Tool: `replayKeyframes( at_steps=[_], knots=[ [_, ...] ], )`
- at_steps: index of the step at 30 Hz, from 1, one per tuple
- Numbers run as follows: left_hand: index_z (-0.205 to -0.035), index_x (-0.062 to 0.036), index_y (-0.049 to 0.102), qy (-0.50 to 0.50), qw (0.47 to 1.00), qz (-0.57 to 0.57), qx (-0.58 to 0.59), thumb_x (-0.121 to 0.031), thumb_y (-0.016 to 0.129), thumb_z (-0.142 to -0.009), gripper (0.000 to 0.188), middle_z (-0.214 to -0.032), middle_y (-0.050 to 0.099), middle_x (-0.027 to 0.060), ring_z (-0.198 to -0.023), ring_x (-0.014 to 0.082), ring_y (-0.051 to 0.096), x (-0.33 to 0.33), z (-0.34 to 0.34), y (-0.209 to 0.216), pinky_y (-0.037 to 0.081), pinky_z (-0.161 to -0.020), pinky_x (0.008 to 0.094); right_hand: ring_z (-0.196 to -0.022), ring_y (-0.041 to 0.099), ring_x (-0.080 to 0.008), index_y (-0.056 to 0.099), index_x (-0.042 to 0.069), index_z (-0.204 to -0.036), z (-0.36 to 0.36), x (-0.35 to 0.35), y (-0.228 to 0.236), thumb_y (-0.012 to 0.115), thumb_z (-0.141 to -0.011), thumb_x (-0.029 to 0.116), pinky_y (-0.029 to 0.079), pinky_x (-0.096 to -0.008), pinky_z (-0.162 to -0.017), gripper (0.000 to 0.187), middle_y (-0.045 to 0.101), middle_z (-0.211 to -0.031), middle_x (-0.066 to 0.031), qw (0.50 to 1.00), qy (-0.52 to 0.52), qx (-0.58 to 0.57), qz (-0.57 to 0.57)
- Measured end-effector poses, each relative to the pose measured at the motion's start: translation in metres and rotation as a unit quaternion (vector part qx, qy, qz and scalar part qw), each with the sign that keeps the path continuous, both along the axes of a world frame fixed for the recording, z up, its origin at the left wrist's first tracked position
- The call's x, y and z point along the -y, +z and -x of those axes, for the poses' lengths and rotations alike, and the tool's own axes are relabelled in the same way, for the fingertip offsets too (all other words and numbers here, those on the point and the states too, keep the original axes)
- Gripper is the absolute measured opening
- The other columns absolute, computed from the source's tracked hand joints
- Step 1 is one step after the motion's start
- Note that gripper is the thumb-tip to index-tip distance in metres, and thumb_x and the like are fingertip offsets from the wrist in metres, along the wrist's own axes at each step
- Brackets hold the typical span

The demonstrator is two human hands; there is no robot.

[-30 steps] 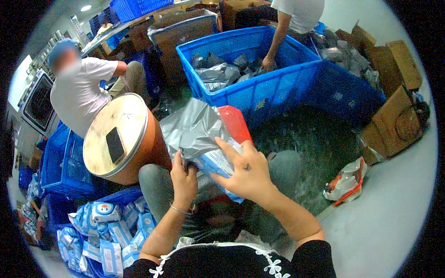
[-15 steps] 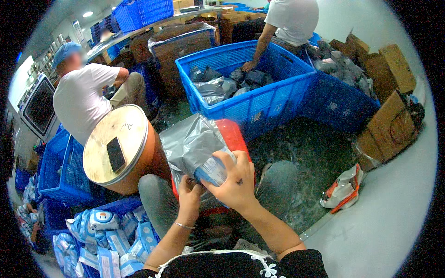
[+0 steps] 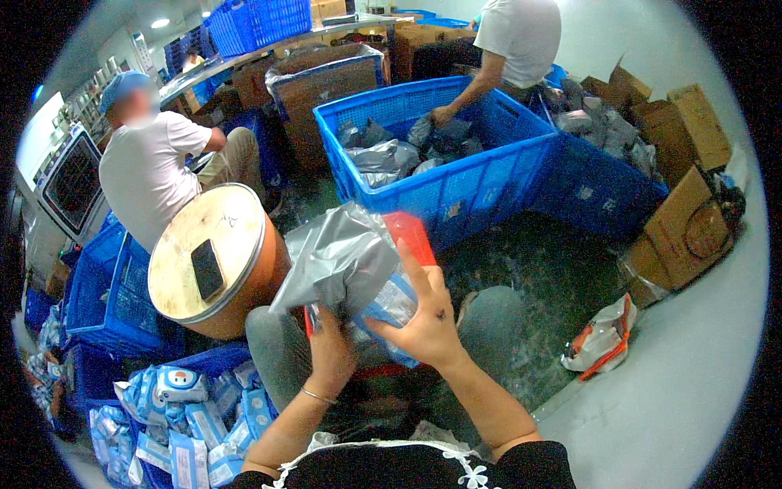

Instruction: The person picks up packs of wet wipes from a blue basket and inserts them into gray plastic shipping bags held on their lap, occasionally moving plastic baskets across the floor.

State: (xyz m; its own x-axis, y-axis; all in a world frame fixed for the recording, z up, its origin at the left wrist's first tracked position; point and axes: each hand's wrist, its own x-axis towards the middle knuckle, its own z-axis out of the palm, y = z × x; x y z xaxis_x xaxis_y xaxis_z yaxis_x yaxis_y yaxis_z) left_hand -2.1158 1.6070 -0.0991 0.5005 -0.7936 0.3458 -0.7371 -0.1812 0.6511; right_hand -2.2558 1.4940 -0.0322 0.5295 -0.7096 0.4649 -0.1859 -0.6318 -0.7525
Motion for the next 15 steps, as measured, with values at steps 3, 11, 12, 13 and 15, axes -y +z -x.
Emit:
replayKeyframes(
  at_steps=[3, 11, 12, 13, 15],
  knots=[
    [-0.131, 0.0118, 0.035, -0.012, 0.993, 0.093, -0.065, 0.007, 0.05, -0.076, 0.057, -0.093, 0.063, 0.0292, -0.084, 0.049, 0.061, 0.003, 0.016, 0.007, 0.048, -0.071, 0.0491, -0.102, 0.053, -0.032, 0.031, 0.017, -0.15, -0.004, 0.001, -0.01, 0.088, -0.057, 0.027, 0.042, -0.0423, -0.093, 0.11, 0.05, -0.108, -0.014, 0.973, 0.094, 0.124, -0.172],
    [-0.102, 0.0075, 0.057, -0.063, 0.955, 0.053, -0.285, 0.007, 0.047, -0.078, 0.026, -0.1, 0.065, 0.0278, -0.098, 0.0373, 0.062, 0.002, 0.017, -0.011, 0.049, -0.083, 0.0427, -0.098, 0.049, -0.0279, 0.042, 0.016, -0.144, -0.013, -0.011, 0.013, 0.085, -0.05, 0.018, 0.037, -0.0412, -0.085, 0.103, 0.047, -0.11, -0.0107, 0.986, -0.082, -0.064, 0.128],
    [-0.103, 0.0077, 0.058, -0.066, 0.932, 0.093, -0.345, 0.008, 0.047, -0.078, 0.027, -0.098, 0.066, 0.0255, -0.096, 0.0331, 0.064, 0.004, 0.026, 0.0, 0.049, -0.083, 0.041, -0.099, 0.049, -0.0288, 0.042, 0.017, -0.143, -0.013, -0.011, 0.013, 0.085, -0.05, 0.021, 0.037, -0.0411, -0.085, 0.102, 0.048, -0.108, -0.0114, 0.986, -0.099, -0.06, 0.123],
    [-0.104, 0.008, 0.058, -0.067, 0.903, 0.133, -0.402, 0.008, 0.047, -0.078, 0.027, -0.096, 0.068, 0.0232, -0.095, 0.029, 0.065, 0.007, 0.031, 0.007, 0.049, -0.083, 0.0393, -0.099, 0.05, -0.0296, 0.042, 0.017, -0.143, -0.012, -0.011, 0.012, 0.084, -0.051, 0.025, 0.037, -0.041, -0.086, 0.101, 0.048, -0.107, -0.0122, 0.985, -0.117, -0.055, 0.117],
    [-0.11, 0.0081, 0.057, -0.093, 0.9, 0.083, -0.417, 0.01, 0.049, -0.078, 0.032, -0.098, 0.068, 0.0169, -0.099, 0.0208, 0.062, 0.015, 0.014, -0.017, 0.049, -0.084, 0.0357, -0.1, 0.05, -0.0298, 0.043, 0.017, -0.142, -0.015, -0.016, 0.008, 0.084, -0.05, 0.023, 0.037, -0.0416, -0.085, 0.101, 0.048, -0.107, -0.0122, 0.992, -0.105, -0.036, 0.056]
  ],
)
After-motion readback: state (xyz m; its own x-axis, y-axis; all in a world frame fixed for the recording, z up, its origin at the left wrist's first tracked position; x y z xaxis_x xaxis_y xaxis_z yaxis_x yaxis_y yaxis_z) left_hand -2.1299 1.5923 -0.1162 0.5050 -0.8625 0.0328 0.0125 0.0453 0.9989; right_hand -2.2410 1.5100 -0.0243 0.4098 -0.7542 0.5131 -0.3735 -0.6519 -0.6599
